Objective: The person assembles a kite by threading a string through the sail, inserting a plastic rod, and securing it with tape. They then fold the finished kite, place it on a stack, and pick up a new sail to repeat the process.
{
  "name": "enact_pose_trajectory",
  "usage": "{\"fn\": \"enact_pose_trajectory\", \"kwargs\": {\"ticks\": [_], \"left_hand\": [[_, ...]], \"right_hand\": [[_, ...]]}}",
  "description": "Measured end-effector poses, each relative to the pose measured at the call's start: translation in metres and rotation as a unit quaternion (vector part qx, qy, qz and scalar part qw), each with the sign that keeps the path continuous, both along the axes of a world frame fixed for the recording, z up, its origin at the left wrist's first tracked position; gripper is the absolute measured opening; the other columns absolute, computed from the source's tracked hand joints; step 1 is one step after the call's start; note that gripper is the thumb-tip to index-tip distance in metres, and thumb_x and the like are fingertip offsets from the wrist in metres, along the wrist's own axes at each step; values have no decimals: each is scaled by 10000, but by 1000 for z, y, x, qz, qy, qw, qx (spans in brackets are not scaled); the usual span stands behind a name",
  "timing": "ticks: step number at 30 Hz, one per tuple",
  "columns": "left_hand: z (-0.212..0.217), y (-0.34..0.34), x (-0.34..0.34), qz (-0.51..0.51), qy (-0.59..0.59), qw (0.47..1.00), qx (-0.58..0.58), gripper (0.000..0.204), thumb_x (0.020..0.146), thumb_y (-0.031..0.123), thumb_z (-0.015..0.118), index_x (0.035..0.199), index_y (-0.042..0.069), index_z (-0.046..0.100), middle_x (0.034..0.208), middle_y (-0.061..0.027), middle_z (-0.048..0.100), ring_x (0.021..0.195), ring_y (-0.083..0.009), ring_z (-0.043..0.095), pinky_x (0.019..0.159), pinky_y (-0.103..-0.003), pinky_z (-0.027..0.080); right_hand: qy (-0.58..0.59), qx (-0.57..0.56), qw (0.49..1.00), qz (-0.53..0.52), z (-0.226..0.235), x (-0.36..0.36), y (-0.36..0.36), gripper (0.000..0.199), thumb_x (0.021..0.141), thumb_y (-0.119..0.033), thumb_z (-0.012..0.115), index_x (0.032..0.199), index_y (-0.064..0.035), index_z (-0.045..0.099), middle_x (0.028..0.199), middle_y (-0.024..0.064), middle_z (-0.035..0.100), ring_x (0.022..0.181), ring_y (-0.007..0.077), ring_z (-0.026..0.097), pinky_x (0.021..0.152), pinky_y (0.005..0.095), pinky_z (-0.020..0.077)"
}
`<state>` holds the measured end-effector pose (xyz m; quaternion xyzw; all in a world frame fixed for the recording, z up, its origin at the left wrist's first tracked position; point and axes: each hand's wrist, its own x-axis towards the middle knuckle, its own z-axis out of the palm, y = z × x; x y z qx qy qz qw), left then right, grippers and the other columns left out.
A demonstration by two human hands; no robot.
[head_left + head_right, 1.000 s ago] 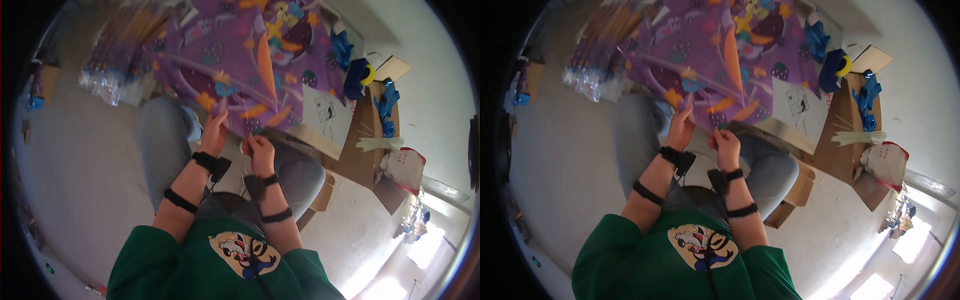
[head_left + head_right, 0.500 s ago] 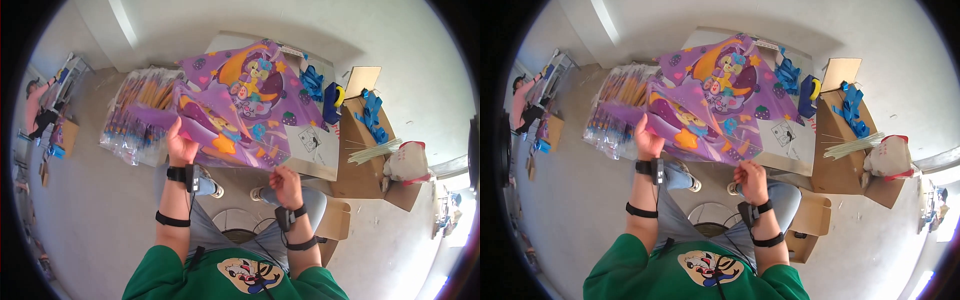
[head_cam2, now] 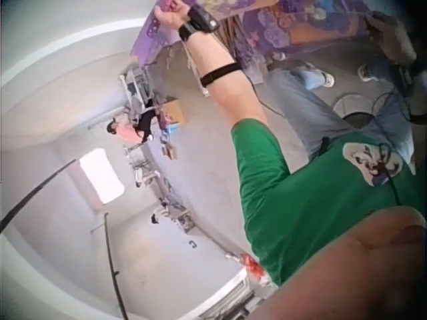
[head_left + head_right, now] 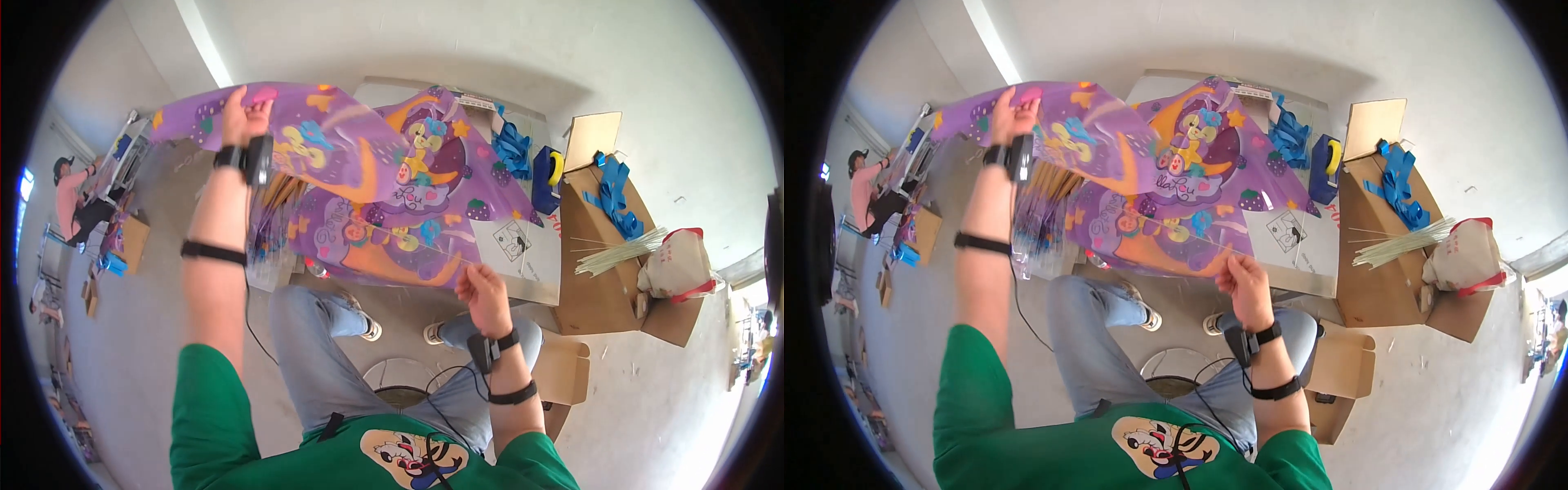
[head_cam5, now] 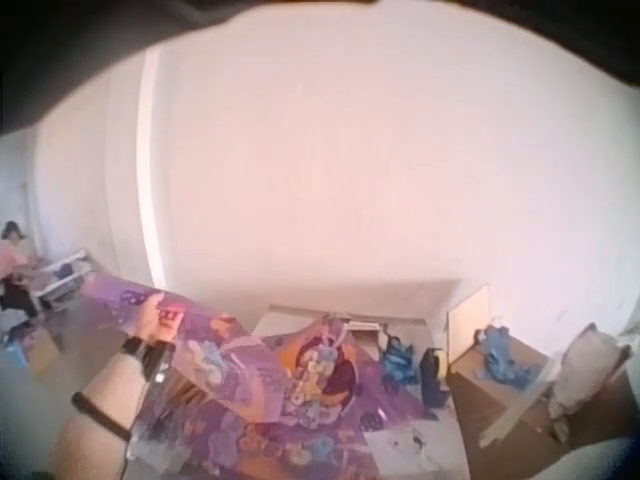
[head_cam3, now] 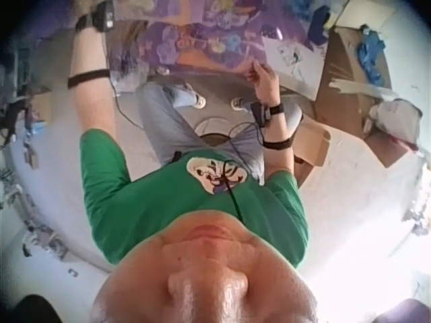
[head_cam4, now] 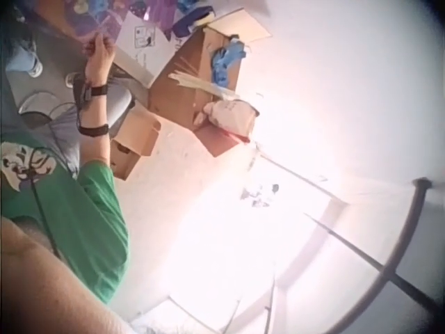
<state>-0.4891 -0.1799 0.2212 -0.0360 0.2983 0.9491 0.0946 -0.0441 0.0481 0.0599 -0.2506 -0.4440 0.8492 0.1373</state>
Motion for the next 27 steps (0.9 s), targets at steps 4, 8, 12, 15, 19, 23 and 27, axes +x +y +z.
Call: {"fn": "enact_pose_trajectory", "kwargs": {"ticks": [4,8,12,15,19,23,27], "left_hand": [[76,-27,-98,56,142,986,-64,215,872,156,477,989,-22,452,832,-123,518,737,-246,546,687,-343,516],[141,37,-29,106,262,951,128,255,885,197,477,962,-43,431,896,-149,556,869,-229,561,881,-345,454],[73,103,55,156,232,950,141,315,885,270,529,990,-13,436,870,-119,559,886,-206,552,927,-339,421],[-17,144,74,63,118,978,163,315,887,303,556,1068,62,466,952,-33,532,913,-113,505,900,-288,405],[-117,223,136,38,31,997,67,517,861,363,586,1236,52,414,1168,-16,489,1054,-107,466,964,-278,344],[-187,252,184,-70,51,995,-48,717,876,412,533,1382,20,210,1414,-120,280,1335,-181,212,1087,-280,182],[-129,213,222,-300,231,752,-539,580,884,374,520,1303,9,356,1339,-120,390,1238,-212,375,1043,-315,294]], "right_hand": [[-71,-57,996,27,-52,24,-17,117,899,-131,497,923,-30,549,766,44,579,630,121,561,549,216,447],[-118,-80,990,-1,-79,58,-16,111,897,-121,500,917,-24,551,767,50,587,630,118,564,558,217,455],[-127,-101,987,4,-87,48,-16,121,903,-136,505,919,-26,552,774,56,595,647,123,575,572,226,467],[-112,-96,988,52,-74,13,-13,140,910,-160,503,920,-30,554,798,60,599,676,134,589,585,233,474],[-32,-62,994,83,-37,-46,5,188,932,-203,463,944,-39,554,873,75,609,697,156,597,618,246,478],[53,-17,994,89,-11,-96,29,248,940,-257,440,972,-37,551,892,80,612,729,160,600,640,264,478],[-24,-32,999,-7,-30,-93,68,373,927,-361,426,1044,-22,531,914,76,577,866,177,565,758,292,449]]}}
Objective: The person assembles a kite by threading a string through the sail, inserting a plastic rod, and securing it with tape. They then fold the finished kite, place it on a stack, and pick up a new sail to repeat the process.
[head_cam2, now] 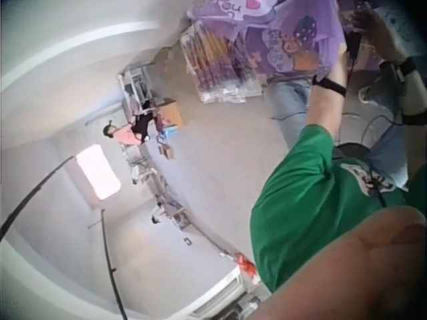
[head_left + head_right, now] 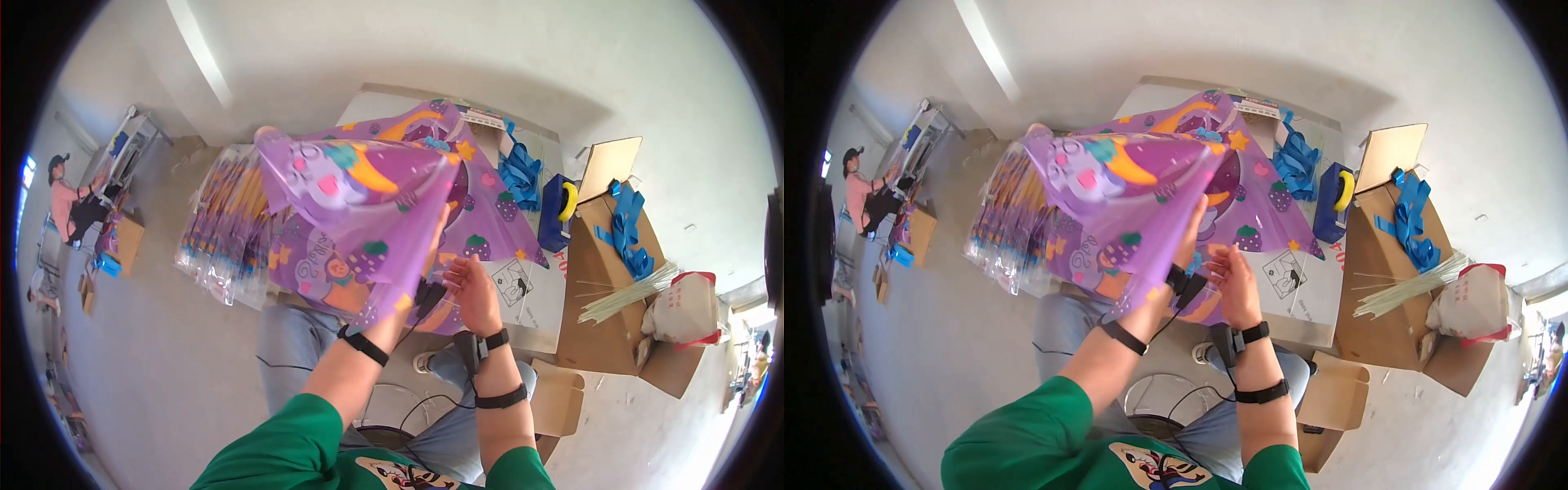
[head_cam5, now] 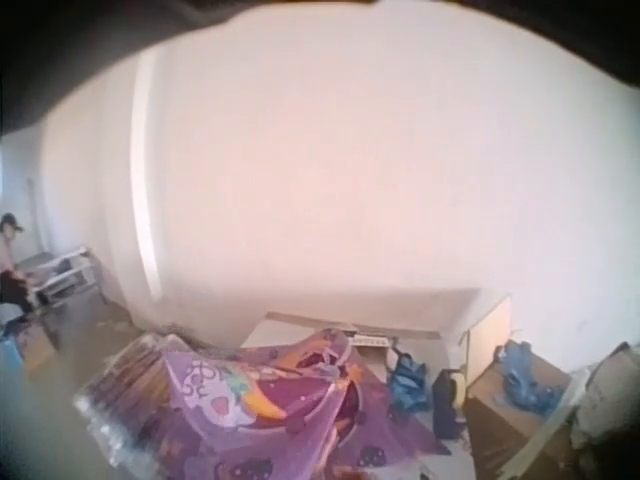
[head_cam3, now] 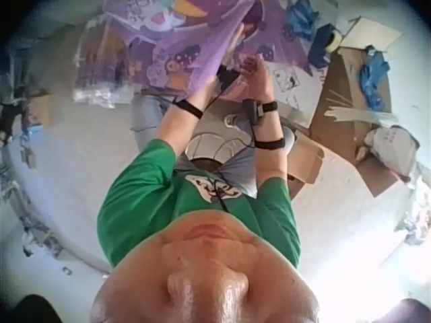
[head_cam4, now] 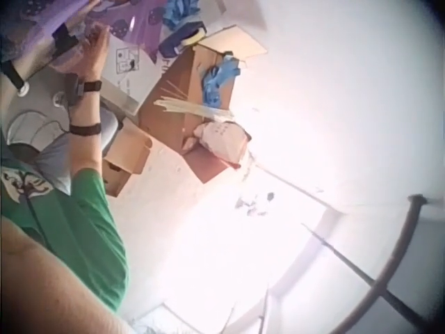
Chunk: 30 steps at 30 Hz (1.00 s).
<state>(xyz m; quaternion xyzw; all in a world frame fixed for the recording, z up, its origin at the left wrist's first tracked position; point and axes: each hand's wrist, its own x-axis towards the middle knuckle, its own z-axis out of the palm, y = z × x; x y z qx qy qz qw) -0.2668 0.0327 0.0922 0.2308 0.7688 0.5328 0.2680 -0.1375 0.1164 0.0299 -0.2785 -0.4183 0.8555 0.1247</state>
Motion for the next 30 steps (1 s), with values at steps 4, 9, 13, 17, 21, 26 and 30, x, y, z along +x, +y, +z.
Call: {"fn": "enact_pose_trajectory", "kwargs": {"ticks": [4,9,13,17,21,26,30], "left_hand": [[-41,27,-25,-70,10,995,67,528,889,364,504,1279,28,391,1298,-104,439,1184,-220,428,995,-338,346],[-131,-47,29,-185,12,967,176,463,896,351,482,1246,53,437,1244,-83,505,1112,-231,499,930,-368,415],[-144,-111,9,-14,-202,925,321,453,904,360,454,1242,58,445,1238,-80,508,1114,-245,494,930,-387,412],[-151,-168,-26,161,-392,795,435,447,912,369,427,1237,64,453,1232,-77,512,1116,-259,489,931,-406,409],[-127,-209,-75,196,-349,742,538,476,886,417,440,1226,85,475,1203,-85,527,1101,-253,501,938,-448,399],[-175,-256,-159,299,-341,829,328,438,834,314,574,1199,89,486,1134,-89,554,1050,-232,532,879,-412,446],[-129,-211,-188,143,-288,907,273,403,799,143,629,1164,69,476,1023,-82,573,959,-226,571,788,-387,494]], "right_hand": [[9,-32,996,88,-2,-1,2,433,944,-389,381,1133,-20,505,1043,110,577,968,207,551,823,332,447],[38,-170,980,91,-14,16,-6,459,948,-391,364,1170,-2,467,1093,126,571,998,246,551,853,389,455],[23,-204,977,48,-34,38,3,418,939,-347,405,1171,-5,469,1079,124,580,958,235,577,830,364,474],[-21,-170,984,57,-36,54,-8,314,905,-186,484,1157,2,479,1053,115,591,910,204,595,804,326,487],[3,-93,991,100,-29,59,-5,290,861,-56,485,1146,-2,494,1034,100,596,901,175,596,795,298,486],[-64,233,965,106,37,36,4,396,809,33,508,1202,14,466,1014,74,589,904,102,551,799,227,434],[-47,512,852,94,72,-2,35,418,803,-15,550,1211,21,468,959,74,603,805,86,550,704,219,446]]}}
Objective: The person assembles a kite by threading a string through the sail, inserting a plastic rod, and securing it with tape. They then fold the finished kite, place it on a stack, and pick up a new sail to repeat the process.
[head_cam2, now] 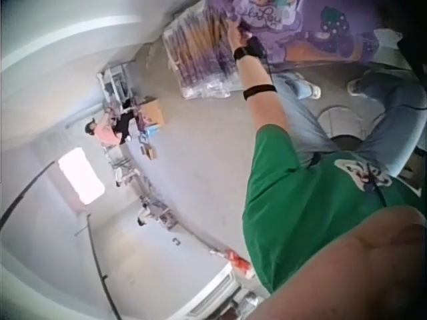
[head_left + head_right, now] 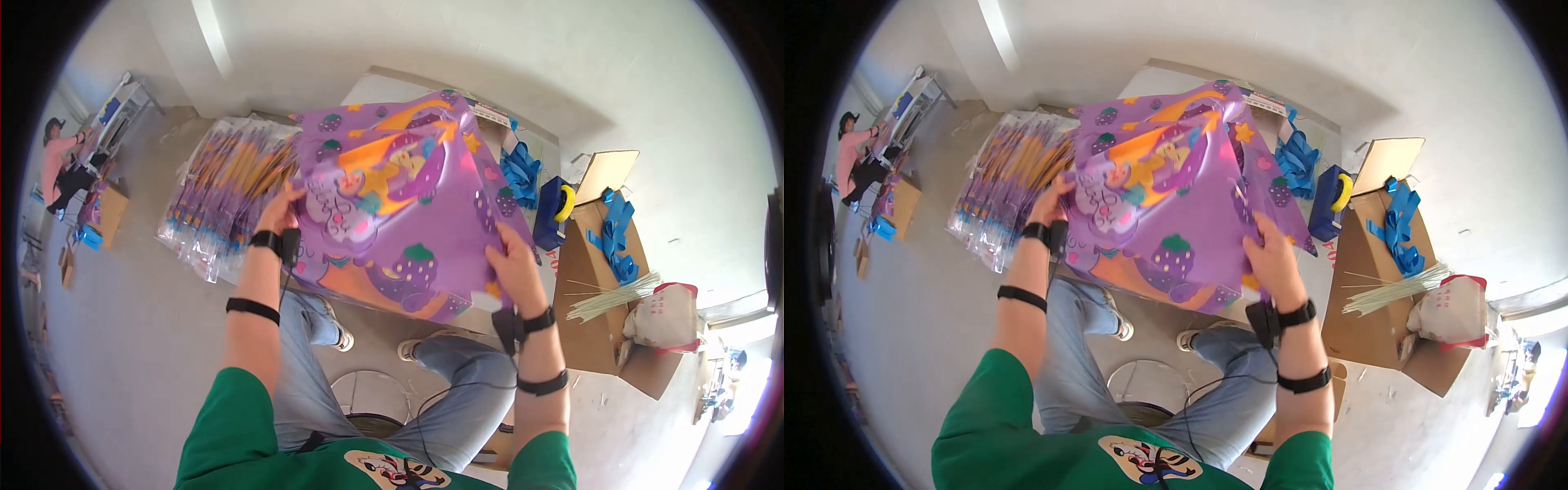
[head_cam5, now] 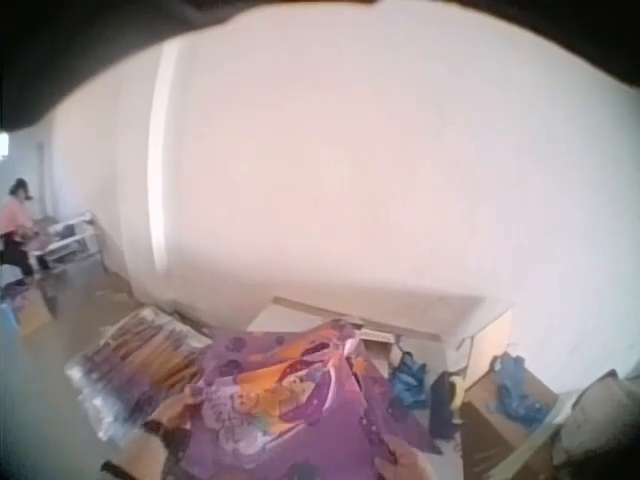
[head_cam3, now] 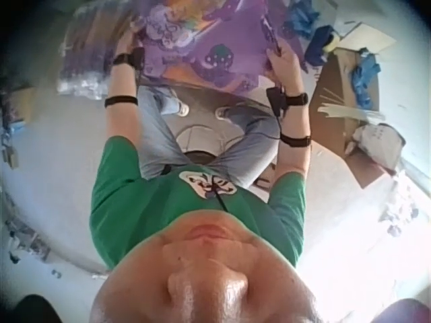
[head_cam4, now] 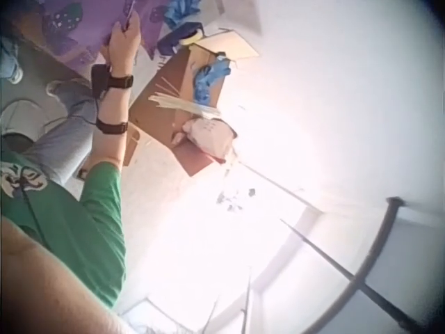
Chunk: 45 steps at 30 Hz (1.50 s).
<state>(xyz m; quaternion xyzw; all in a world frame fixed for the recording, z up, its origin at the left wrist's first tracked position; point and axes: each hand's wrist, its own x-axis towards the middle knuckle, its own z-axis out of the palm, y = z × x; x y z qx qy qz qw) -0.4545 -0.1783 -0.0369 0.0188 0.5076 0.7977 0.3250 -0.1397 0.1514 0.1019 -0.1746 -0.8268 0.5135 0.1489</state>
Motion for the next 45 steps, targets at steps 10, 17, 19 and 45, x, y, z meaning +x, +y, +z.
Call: {"fn": "enact_pose_trajectory", "kwargs": {"ticks": [10,17,19,45], "left_hand": [[126,9,-31,202,172,948,176,302,831,6,547,1120,85,506,1064,-63,573,1005,-217,556,844,-402,478],[34,46,-14,173,8,984,46,268,807,14,580,1060,95,545,963,-48,615,890,-190,597,730,-351,491],[20,73,6,149,-7,989,-13,268,811,5,573,1062,91,543,981,-47,616,892,-186,597,777,-361,473],[-36,42,96,47,466,789,-397,490,789,226,602,1180,-27,450,1116,-225,514,1031,-358,497,862,-383,414]], "right_hand": [[118,39,992,-26,78,-83,39,412,802,-58,585,1208,-41,515,930,74,609,743,118,544,694,240,452],[-22,156,983,-98,-22,-64,107,425,754,-126,644,1163,-56,548,820,98,602,737,167,563,672,282,457],[-111,196,966,-130,-39,-53,120,427,732,-147,660,1130,-40,549,807,119,606,758,217,589,688,319,464],[-20,374,918,-132,-111,28,63,357,728,-72,625,1075,-50,545,999,135,558,946,308,542,795,387,450]]}}
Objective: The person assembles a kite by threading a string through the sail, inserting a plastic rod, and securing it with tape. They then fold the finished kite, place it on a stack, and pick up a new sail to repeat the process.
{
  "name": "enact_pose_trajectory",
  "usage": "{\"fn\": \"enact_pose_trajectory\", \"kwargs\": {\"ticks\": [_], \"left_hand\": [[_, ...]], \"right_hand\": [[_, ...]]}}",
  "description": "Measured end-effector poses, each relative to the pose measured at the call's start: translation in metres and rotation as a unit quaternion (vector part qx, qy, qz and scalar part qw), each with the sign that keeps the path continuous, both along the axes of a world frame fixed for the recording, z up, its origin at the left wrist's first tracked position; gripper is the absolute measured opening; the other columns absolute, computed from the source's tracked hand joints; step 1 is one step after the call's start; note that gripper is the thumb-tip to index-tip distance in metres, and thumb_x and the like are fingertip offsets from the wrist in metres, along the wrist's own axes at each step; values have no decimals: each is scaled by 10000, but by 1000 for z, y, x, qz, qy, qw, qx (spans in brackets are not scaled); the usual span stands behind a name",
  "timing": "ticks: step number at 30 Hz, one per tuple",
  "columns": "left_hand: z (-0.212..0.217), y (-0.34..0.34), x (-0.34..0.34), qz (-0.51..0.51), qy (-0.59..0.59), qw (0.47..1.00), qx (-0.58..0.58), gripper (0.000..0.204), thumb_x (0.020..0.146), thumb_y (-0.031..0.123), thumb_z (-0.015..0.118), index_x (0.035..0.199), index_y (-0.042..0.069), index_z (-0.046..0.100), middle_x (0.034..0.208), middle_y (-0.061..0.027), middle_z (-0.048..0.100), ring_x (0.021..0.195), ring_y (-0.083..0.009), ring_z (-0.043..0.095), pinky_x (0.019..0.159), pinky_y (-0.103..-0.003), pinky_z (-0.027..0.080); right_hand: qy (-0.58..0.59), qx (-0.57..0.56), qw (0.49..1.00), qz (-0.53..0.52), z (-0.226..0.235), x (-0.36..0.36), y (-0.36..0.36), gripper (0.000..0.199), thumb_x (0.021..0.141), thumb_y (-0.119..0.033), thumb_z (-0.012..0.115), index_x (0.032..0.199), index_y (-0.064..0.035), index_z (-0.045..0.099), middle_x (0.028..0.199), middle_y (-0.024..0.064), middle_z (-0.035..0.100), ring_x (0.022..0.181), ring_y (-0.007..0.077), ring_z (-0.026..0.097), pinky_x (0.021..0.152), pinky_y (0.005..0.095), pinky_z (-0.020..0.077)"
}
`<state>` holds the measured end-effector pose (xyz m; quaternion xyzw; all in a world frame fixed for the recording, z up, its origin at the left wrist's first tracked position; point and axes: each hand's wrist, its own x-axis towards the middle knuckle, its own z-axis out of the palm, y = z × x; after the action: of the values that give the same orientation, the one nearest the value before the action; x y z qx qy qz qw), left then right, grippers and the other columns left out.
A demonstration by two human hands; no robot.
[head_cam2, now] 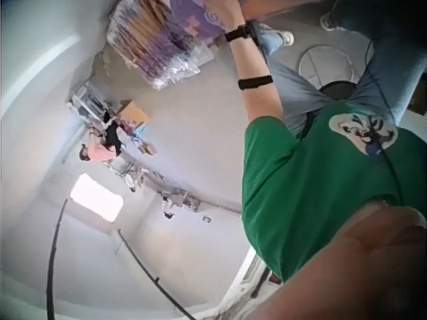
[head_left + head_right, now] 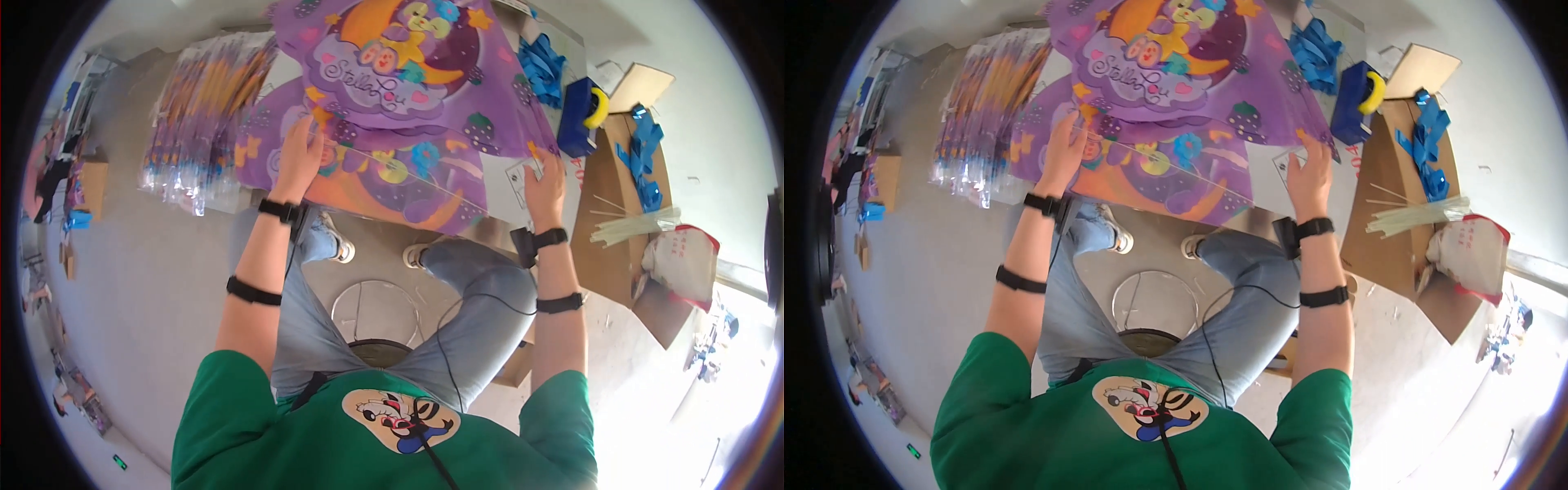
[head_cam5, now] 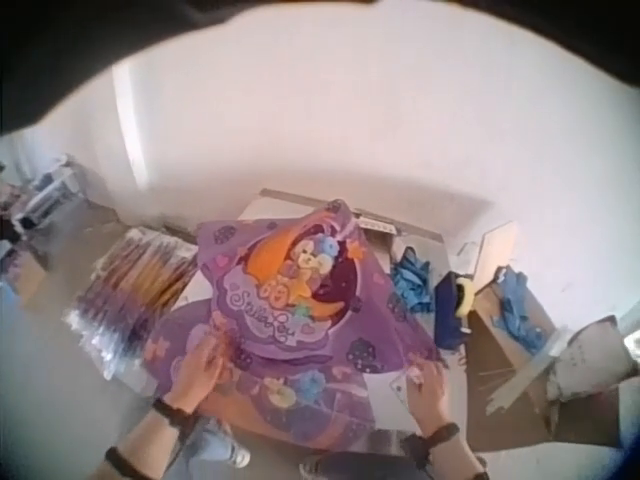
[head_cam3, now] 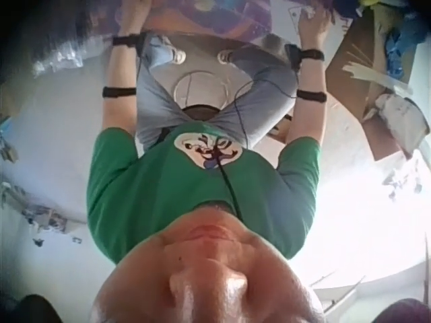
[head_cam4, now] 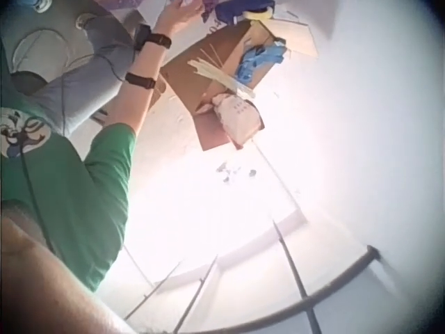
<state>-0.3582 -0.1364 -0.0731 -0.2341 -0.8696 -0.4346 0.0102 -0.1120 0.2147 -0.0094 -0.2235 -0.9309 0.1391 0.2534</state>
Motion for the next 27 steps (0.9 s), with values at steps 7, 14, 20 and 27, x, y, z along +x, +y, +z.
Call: {"fn": "enact_pose_trajectory", "kwargs": {"ticks": [7,14,20,27], "left_hand": [[-9,-41,77,95,127,965,-209,520,834,247,569,1257,-5,403,1305,-276,356,1234,-416,310,1020,-462,258],[-48,-71,94,273,-265,885,270,593,801,120,582,1309,-28,314,1262,-174,425,1179,-255,411,971,-361,330],[-113,-116,52,235,-372,816,374,470,706,-3,556,1156,97,467,1062,-9,540,895,-141,503,731,-286,381],[-143,-121,59,153,-427,870,193,614,669,-43,582,1249,72,417,1221,-130,489,1099,-235,477,850,-335,413]], "right_hand": [[-99,-280,952,-80,-33,62,-73,287,716,-52,609,1002,-41,589,912,121,580,803,275,566,729,356,468],[-57,-148,986,-51,-45,56,-110,410,702,25,553,1104,-44,512,1081,162,528,980,323,519,834,389,433],[-15,-218,975,-31,-60,66,-106,480,698,53,525,1165,-35,455,1093,167,531,1016,340,507,863,398,419],[-44,-170,984,-10,-53,72,-111,515,691,78,523,1188,-39,453,1109,157,518,1030,332,497,896,390,405]]}}
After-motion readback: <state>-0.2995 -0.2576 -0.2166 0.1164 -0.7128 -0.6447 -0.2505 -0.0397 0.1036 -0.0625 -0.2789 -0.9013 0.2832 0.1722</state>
